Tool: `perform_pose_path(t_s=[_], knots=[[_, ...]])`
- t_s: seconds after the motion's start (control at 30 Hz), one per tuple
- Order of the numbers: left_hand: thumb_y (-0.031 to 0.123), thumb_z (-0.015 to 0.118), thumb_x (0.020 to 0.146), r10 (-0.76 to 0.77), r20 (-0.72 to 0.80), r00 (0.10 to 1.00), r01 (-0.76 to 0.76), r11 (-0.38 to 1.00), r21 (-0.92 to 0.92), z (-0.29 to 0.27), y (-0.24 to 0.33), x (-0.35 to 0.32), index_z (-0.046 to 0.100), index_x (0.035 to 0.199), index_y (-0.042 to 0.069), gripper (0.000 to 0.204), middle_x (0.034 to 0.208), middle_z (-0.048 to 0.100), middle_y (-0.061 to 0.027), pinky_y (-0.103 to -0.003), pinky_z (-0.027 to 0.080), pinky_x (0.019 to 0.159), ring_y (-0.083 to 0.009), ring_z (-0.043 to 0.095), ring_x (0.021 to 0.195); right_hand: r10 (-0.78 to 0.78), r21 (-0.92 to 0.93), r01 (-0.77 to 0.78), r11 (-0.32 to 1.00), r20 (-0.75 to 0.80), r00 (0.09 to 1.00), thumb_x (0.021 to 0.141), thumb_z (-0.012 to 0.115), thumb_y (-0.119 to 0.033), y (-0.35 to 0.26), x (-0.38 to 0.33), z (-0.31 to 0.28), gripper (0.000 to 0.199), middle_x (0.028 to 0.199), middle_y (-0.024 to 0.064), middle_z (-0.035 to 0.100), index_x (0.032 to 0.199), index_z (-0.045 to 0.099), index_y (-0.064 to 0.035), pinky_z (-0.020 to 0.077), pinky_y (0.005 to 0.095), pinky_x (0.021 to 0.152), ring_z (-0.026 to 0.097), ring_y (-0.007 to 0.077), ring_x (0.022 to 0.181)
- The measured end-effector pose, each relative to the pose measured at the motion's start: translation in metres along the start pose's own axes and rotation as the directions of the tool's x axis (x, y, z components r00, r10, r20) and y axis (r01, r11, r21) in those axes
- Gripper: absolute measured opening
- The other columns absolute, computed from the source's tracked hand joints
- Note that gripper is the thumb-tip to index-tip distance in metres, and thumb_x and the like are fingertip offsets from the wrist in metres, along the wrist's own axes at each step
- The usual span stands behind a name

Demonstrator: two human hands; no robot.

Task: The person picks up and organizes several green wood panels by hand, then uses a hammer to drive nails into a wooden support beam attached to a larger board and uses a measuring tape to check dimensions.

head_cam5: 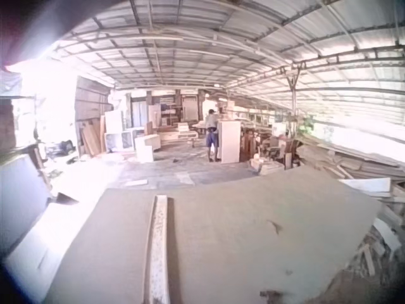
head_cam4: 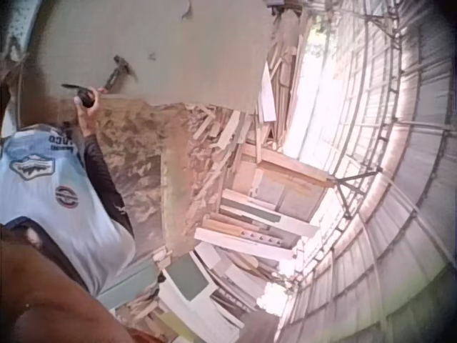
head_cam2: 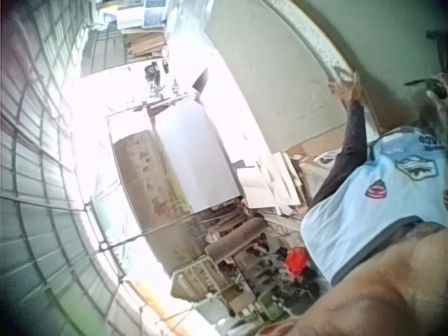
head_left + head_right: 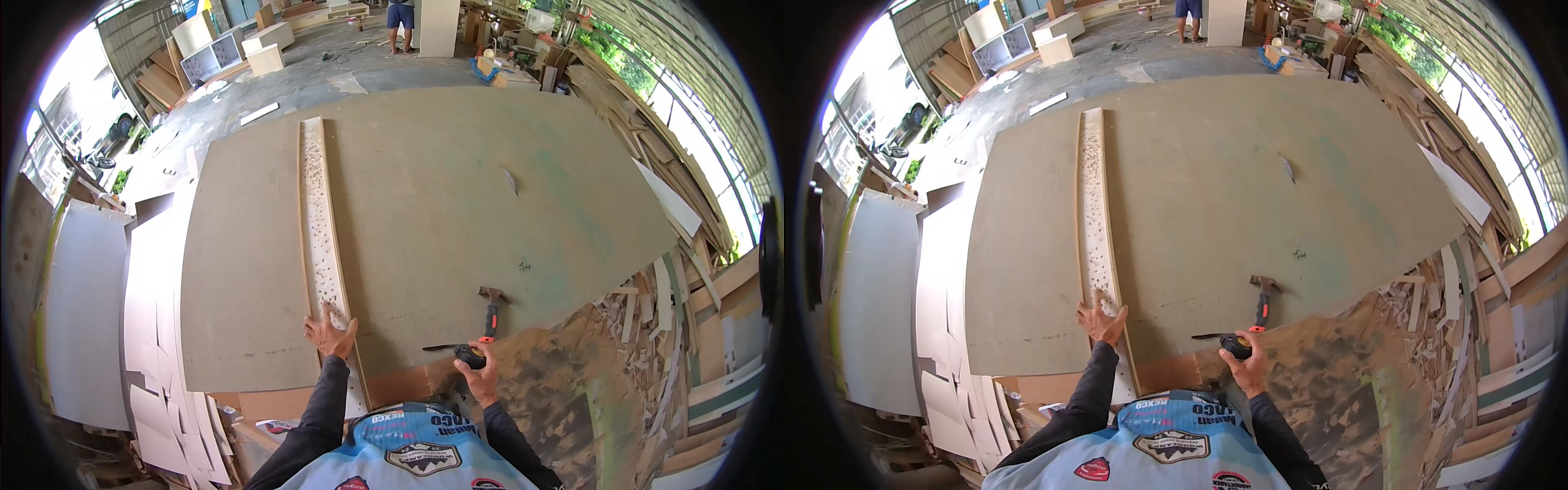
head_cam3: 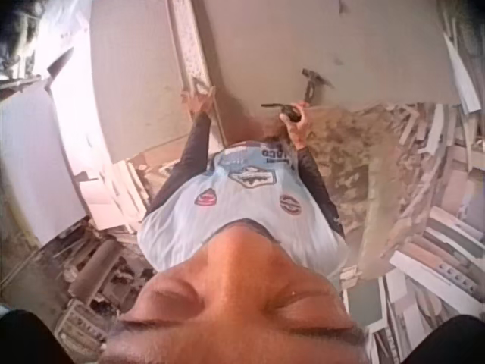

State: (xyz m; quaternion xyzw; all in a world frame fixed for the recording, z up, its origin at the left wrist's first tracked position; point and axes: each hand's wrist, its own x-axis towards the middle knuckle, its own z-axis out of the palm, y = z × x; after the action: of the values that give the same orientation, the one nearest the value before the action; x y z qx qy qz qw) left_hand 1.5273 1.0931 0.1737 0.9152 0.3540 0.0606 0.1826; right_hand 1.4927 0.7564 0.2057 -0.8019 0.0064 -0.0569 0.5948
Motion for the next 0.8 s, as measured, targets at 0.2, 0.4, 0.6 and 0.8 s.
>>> perform_pose_path(t_s=[0.2, 0.4, 0.6, 0.8], knots=[[0.047, 0.077, 0.061, 0.005, -0.053, 0.999, -0.006, 1.000, -0.006, -0.008, -0.025, 0.006, 0.047, 0.139, 0.022, 0.087, 0.135, 0.033, -0.0337, -0.054, 0.027, 0.105, -0.0472, 0.031, 0.127, 0.006, -0.104, -0.002, 0.995, 0.041, 0.999, 0.069, 0.080, -0.026, -0.001, 0.001, -0.008, 0.046, 0.097, 0.0114, 0.065, 0.104, 0.063, -0.0025, 0.0493, 0.0341, 0.080, 0.063, 0.0235, 0.087], [0.045, 0.078, 0.059, -0.018, -0.078, 0.997, 0.021, 0.999, 0.038, -0.026, -0.080, 0.024, 0.049, 0.138, 0.025, 0.086, 0.136, 0.034, -0.0306, -0.054, 0.029, 0.105, -0.0458, 0.033, 0.126, 0.123, -0.106, -0.125, 0.987, -0.027, 0.992, 0.068, 0.080, -0.024, 0.017, -0.016, -0.014, 0.040, 0.097, 0.0121, 0.064, 0.097, 0.067, -0.0012, 0.0482, 0.0354, 0.084, 0.062, 0.0269, 0.092], [0.044, 0.080, 0.056, -0.028, -0.114, 0.993, 0.034, 0.998, 0.047, -0.056, -0.158, 0.053, 0.052, 0.136, 0.026, 0.086, 0.135, 0.036, -0.0297, -0.054, 0.031, 0.104, -0.0450, 0.034, 0.126, -0.118, -0.307, 0.082, 0.948, -0.101, 0.988, 0.068, 0.080, -0.023, 0.007, -0.020, -0.002, 0.040, 0.096, 0.0129, 0.063, 0.097, 0.067, 0.0006, 0.0477, 0.0355, 0.086, 0.061, 0.0278, 0.095], [0.043, 0.079, 0.055, -0.047, -0.083, 0.995, 0.053, 0.996, 0.069, -0.080, -0.227, 0.083, 0.051, 0.137, 0.028, 0.088, 0.138, 0.034, -0.0306, -0.055, 0.031, 0.105, -0.0454, 0.034, 0.127, 0.005, -0.226, 0.004, 0.974, 0.042, 0.999, 0.069, 0.080, -0.026, -0.005, -0.015, 0.012, 0.043, 0.098, 0.0150, 0.066, 0.099, 0.067, 0.0017, 0.0501, 0.0350, 0.081, 0.064, 0.0280, 0.090]])
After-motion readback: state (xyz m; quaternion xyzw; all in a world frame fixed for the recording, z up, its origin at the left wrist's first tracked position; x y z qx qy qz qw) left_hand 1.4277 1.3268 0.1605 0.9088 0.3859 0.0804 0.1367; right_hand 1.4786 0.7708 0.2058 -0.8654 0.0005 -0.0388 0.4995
